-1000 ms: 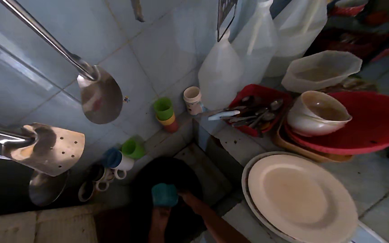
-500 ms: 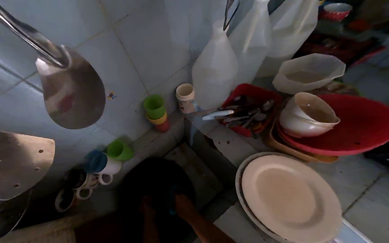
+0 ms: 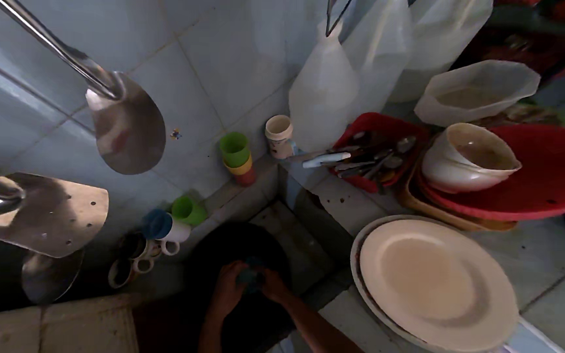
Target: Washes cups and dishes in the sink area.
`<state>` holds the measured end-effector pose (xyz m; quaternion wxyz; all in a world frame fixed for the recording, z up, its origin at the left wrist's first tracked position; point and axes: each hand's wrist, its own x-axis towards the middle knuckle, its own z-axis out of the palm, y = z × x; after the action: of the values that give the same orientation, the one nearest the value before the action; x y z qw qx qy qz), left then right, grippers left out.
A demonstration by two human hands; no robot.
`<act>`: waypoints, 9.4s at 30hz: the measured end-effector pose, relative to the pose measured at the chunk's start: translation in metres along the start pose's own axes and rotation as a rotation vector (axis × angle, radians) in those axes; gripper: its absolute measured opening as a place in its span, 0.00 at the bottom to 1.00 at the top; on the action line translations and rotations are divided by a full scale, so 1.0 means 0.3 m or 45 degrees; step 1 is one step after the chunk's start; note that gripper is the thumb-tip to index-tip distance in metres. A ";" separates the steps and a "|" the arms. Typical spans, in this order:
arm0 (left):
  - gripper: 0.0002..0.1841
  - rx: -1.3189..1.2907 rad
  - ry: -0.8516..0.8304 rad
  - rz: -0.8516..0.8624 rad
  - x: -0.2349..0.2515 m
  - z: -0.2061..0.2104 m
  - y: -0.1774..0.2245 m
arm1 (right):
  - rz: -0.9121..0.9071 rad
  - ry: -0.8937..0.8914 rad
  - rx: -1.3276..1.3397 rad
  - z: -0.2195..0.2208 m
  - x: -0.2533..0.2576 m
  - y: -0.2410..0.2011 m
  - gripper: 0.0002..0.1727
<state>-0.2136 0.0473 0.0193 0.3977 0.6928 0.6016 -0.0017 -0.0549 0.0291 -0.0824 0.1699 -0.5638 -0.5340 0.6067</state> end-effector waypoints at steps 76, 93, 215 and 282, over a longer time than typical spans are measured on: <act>0.15 -0.176 0.613 0.149 -0.028 -0.096 -0.001 | -0.201 0.217 0.138 -0.020 -0.050 -0.037 0.23; 0.32 -0.168 -0.128 -0.262 -0.035 0.073 -0.109 | -0.423 -0.006 -0.172 0.025 -0.043 0.010 0.29; 0.14 0.475 0.861 0.095 -0.139 0.145 0.100 | -0.221 0.201 -0.491 -0.123 -0.400 -0.049 0.34; 0.19 -0.041 1.369 0.369 0.153 -0.279 0.391 | -0.089 -0.259 -0.803 -0.180 -0.356 -0.049 0.27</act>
<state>-0.1429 0.1364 0.1188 0.0413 0.6656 0.6183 0.4159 0.0187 -0.0271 -0.0054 -0.0467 -0.5064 -0.7287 0.4586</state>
